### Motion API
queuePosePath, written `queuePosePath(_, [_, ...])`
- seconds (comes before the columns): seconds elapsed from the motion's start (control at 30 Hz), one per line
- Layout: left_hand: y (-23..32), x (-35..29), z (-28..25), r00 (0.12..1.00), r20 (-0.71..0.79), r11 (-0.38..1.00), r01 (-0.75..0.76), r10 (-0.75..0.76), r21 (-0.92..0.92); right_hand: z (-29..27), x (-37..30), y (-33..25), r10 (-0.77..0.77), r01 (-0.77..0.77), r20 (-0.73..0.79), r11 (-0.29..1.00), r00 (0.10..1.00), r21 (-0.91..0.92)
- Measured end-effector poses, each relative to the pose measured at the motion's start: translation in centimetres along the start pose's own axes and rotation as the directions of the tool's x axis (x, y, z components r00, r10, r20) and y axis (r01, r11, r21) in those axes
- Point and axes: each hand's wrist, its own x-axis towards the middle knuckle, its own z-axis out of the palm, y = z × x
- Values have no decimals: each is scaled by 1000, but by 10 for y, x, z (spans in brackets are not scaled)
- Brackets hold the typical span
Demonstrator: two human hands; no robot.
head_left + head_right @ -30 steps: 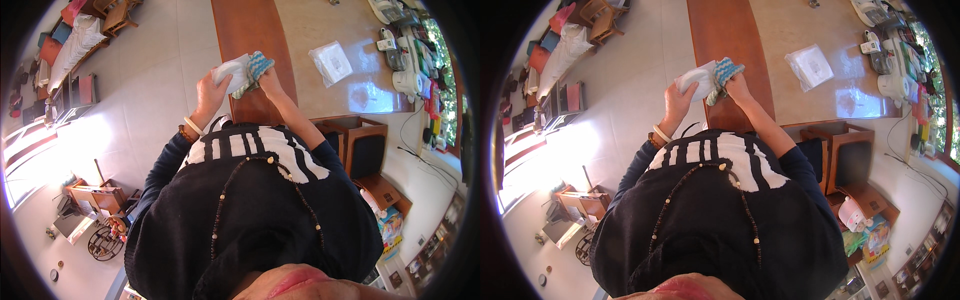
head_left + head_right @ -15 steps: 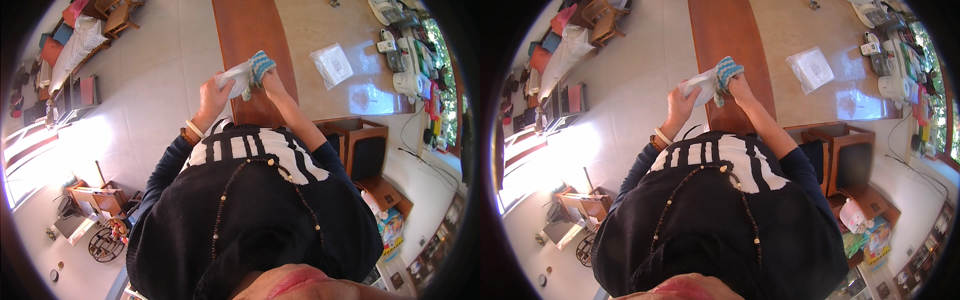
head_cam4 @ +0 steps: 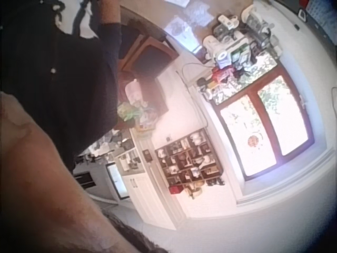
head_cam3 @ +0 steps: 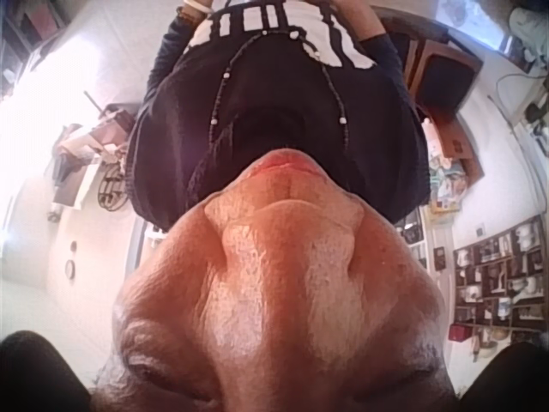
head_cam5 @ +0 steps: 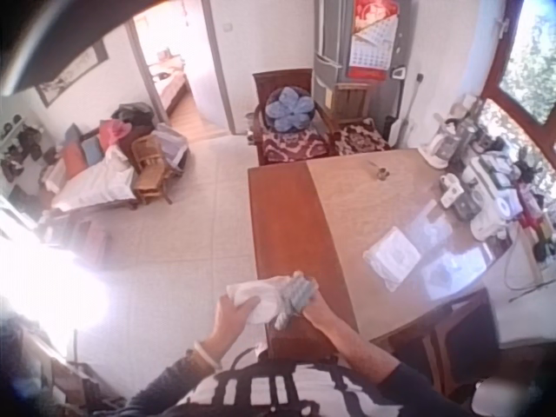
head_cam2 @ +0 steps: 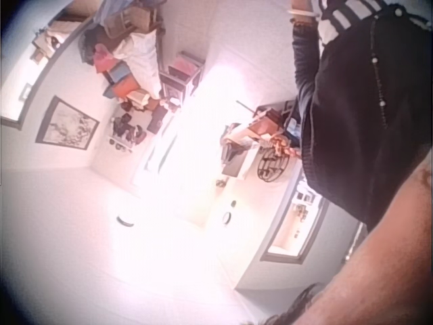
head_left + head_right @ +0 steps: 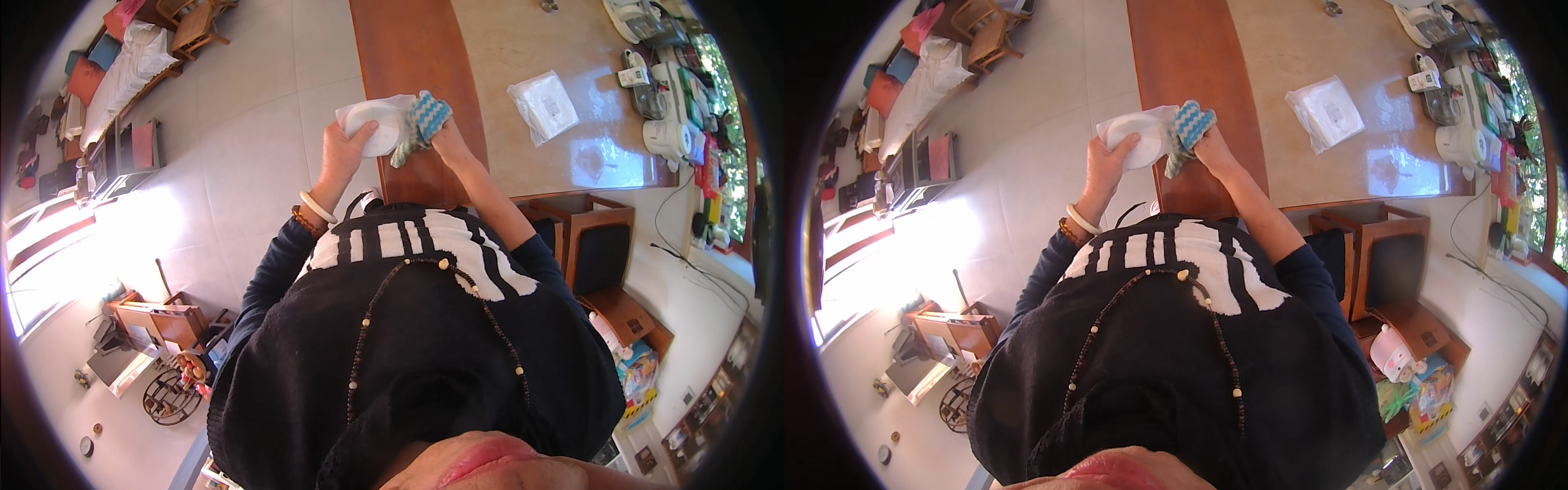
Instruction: The person opens the refrigerator, rearranges items on the shelves, and takes out a bag of bell peppers. They then close the fridge, walk to a table, and wipe a plastic container with a cloth before placing it in a kitchen cabinet.
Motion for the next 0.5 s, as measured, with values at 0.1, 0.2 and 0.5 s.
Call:
queuePosePath(0.1, [5, 3, -6, 997, -42, 991, 62, -67, -116, 6, -11, -1, 82, -82, -7, 995, 997, -48])
queuePosePath(0.2, [9, 4, -9, 998, -3, 984, 60, -61, -168, 9, -14, -5, 6, -1, 79, 998, 997, -63])
queuePosePath(0.5, [8, -3, -4, 993, -4, 956, 111, -116, -272, -6, -11, 4, -161, 157, -159, 987, 974, -38])
